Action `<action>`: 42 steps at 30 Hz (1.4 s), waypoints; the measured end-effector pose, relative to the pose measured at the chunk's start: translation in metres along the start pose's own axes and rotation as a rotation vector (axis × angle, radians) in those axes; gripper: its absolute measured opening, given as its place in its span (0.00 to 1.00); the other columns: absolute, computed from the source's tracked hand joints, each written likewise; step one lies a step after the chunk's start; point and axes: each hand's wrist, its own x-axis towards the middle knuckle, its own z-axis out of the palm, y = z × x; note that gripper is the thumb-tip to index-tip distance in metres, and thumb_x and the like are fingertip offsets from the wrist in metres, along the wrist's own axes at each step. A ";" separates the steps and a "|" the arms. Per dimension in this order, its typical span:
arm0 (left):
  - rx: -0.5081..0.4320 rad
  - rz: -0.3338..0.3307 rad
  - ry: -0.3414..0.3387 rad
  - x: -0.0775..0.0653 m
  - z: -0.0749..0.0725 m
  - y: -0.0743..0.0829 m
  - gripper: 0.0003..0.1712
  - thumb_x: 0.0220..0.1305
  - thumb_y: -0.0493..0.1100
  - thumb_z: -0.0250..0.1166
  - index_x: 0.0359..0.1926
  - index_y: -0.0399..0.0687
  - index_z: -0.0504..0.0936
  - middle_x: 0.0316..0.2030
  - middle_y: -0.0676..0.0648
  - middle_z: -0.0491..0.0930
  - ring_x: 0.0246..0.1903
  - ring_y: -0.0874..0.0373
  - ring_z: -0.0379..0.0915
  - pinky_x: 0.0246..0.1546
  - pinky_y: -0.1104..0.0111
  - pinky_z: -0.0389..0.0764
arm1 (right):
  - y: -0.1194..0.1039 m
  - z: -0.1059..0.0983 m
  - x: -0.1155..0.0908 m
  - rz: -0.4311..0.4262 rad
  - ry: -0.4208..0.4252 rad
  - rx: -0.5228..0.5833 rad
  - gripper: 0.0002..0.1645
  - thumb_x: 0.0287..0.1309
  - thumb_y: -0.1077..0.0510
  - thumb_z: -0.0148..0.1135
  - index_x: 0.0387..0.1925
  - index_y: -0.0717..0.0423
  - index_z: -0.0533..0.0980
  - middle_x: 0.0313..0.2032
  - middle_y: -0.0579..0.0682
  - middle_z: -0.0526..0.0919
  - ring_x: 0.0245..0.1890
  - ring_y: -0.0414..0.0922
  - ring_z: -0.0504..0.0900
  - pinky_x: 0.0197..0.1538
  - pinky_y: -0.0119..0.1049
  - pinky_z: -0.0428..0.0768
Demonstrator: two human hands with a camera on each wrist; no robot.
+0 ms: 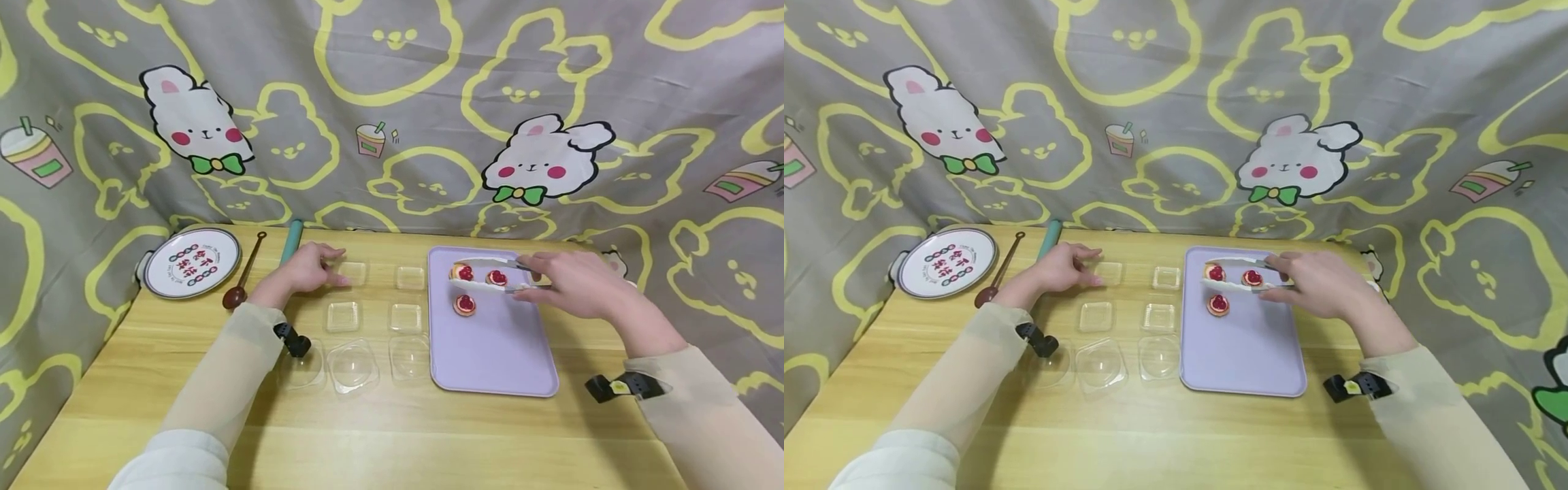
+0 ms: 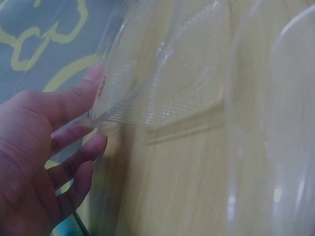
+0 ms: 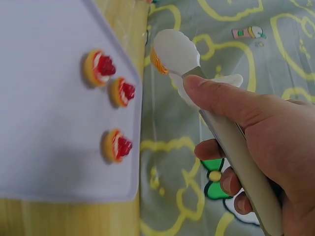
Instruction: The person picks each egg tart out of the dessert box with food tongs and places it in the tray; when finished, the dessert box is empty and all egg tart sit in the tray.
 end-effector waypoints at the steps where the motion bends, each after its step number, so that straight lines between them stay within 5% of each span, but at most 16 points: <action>1: 0.001 -0.001 0.001 0.000 0.000 0.001 0.47 0.58 0.49 0.83 0.75 0.45 0.74 0.74 0.39 0.70 0.48 0.51 0.80 0.47 0.61 0.79 | 0.003 0.001 -0.004 0.008 -0.001 0.002 0.43 0.63 0.29 0.70 0.64 0.57 0.82 0.46 0.48 0.88 0.37 0.46 0.84 0.37 0.51 0.83; 11: 0.007 0.005 0.003 0.001 -0.003 0.003 0.46 0.59 0.48 0.83 0.75 0.46 0.74 0.73 0.39 0.71 0.47 0.51 0.81 0.48 0.61 0.79 | 0.027 0.017 -0.039 0.038 -0.015 -0.009 0.30 0.62 0.32 0.73 0.54 0.48 0.82 0.31 0.32 0.78 0.26 0.36 0.72 0.36 0.47 0.69; 16: 0.006 0.008 0.008 0.002 -0.003 0.002 0.46 0.59 0.48 0.83 0.75 0.47 0.74 0.73 0.39 0.71 0.43 0.52 0.81 0.45 0.61 0.79 | 0.034 0.024 -0.051 0.063 -0.068 0.036 0.21 0.63 0.34 0.73 0.44 0.42 0.79 0.30 0.32 0.75 0.25 0.36 0.69 0.27 0.39 0.68; 32: -0.005 -0.005 -0.004 0.000 -0.001 0.000 0.46 0.59 0.48 0.83 0.75 0.48 0.74 0.73 0.39 0.71 0.49 0.51 0.84 0.48 0.61 0.80 | 0.039 0.043 -0.062 0.090 -0.143 0.073 0.21 0.62 0.35 0.74 0.44 0.43 0.81 0.29 0.33 0.76 0.25 0.39 0.71 0.27 0.39 0.69; 42: -0.007 -0.017 -0.010 -0.002 -0.001 0.003 0.46 0.60 0.48 0.82 0.76 0.47 0.73 0.74 0.38 0.70 0.44 0.53 0.84 0.43 0.63 0.79 | 0.039 0.042 -0.066 0.135 -0.134 0.111 0.32 0.61 0.31 0.72 0.52 0.50 0.83 0.32 0.36 0.78 0.25 0.38 0.70 0.27 0.38 0.68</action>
